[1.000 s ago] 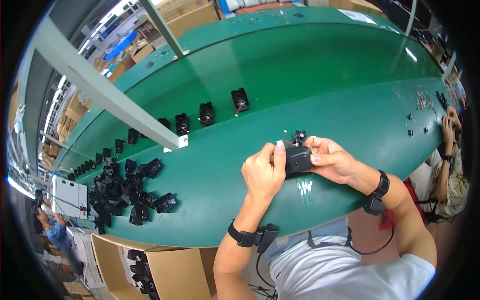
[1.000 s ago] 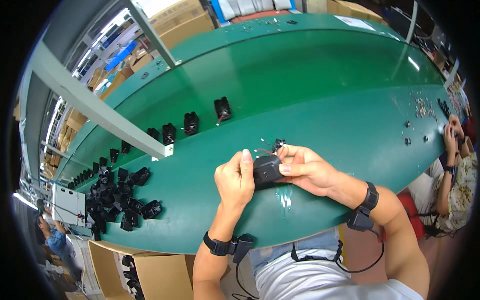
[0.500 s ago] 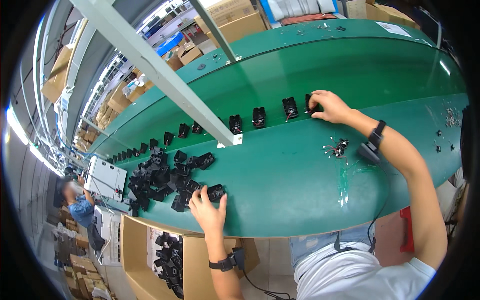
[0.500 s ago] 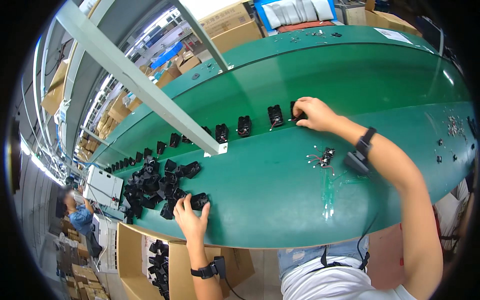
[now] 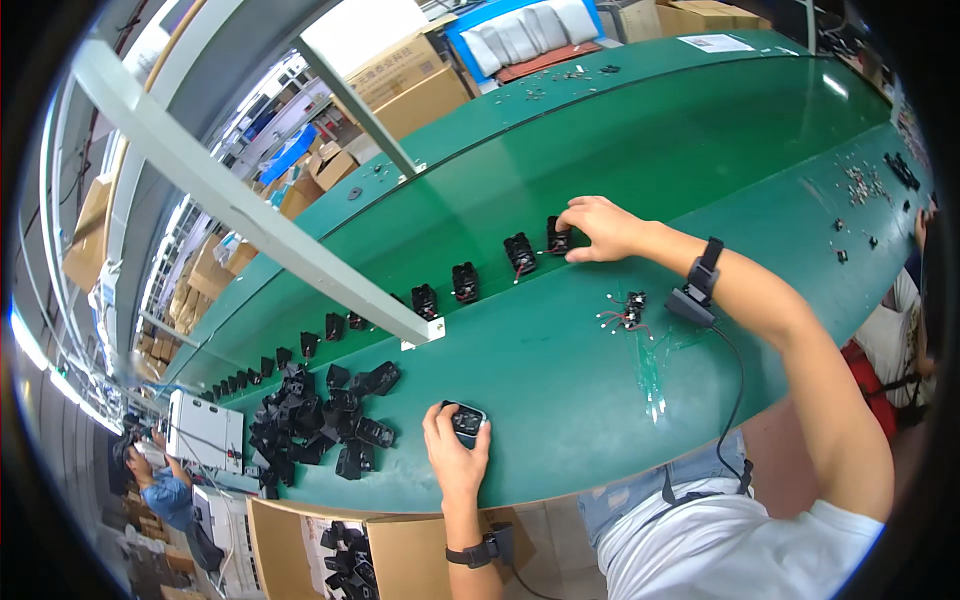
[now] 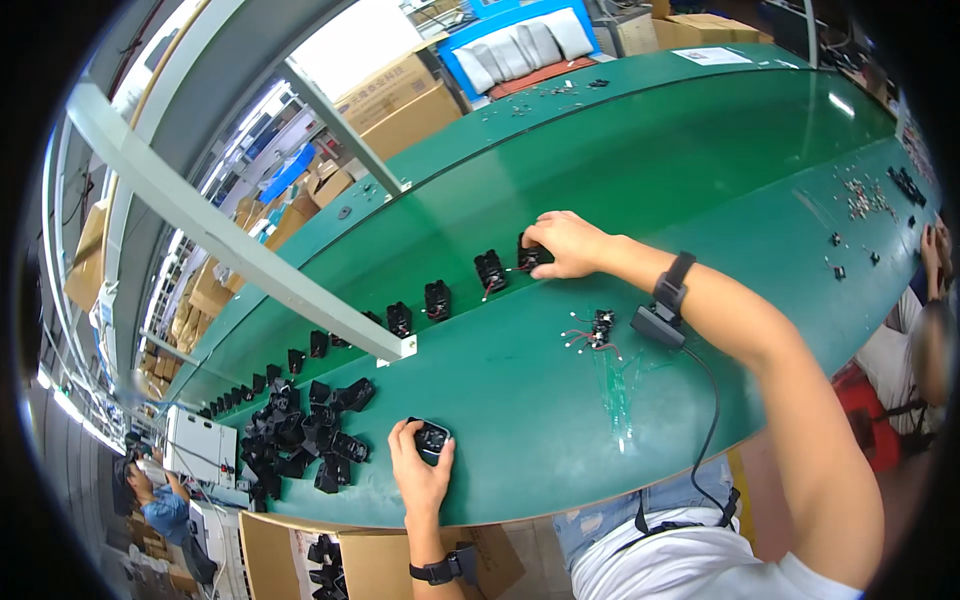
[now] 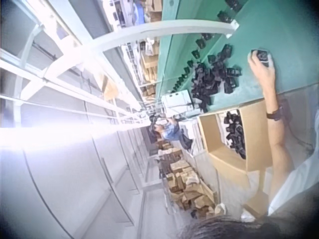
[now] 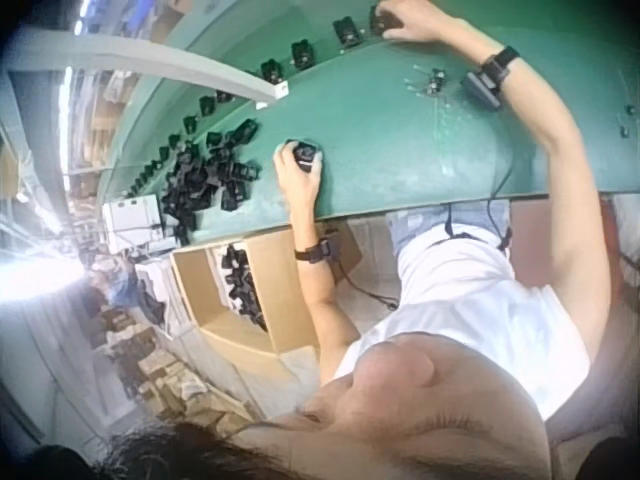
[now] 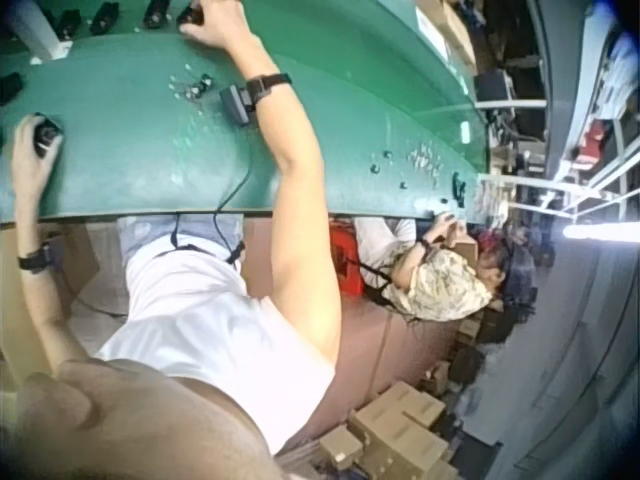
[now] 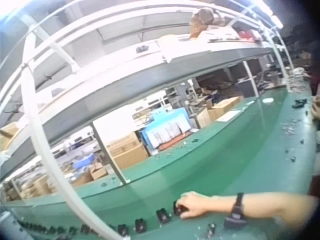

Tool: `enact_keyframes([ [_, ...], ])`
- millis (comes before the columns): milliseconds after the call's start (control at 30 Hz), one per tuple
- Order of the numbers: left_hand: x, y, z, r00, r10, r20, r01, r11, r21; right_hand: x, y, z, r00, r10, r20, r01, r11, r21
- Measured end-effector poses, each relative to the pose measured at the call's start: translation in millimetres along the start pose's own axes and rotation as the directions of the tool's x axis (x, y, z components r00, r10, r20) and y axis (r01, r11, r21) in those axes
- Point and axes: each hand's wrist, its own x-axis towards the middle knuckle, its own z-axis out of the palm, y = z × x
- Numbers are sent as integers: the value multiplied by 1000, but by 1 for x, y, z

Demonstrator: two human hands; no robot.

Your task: The person assembles small black electronic devices by hand at a green workbench. They pick up a black plastic housing, insert a circuit board with wires, and secure the components together. The person places the finished units in a row on the table and repeats the process with multiple units.

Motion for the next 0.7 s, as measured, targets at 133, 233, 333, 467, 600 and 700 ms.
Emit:
enact_keyframes([
  [133, 10, 34, 7, 995, 55, 85, -39, 983, -177, -33, -27, -47, 961, -11, 278, -95, 926, 365],
  [233, 34, 68, 21, 967, 210, 140, -152, 928, -341, -74, -40, -66, 897, 3, 442, -127, 959, 252],
  [333, 61, 110, 40, 929, 327, 173, -226, 872, -435, -98, -36, -47, 907, 107, 407, -215, 949, 231],
  [467, 80, 151, 70, 904, 388, 177, -226, 789, -572, -112, -43, -53, 946, 176, 273, -296, 813, 501],
  [600, 78, 155, 98, 925, 324, 199, -133, 765, -630, -128, -48, -53, 878, 364, 310, -463, 481, 744],
  [700, 67, 149, 109, 916, 278, 290, -3, 726, -687, -143, -42, -49, 896, 387, 216, -380, 421, 823],
])
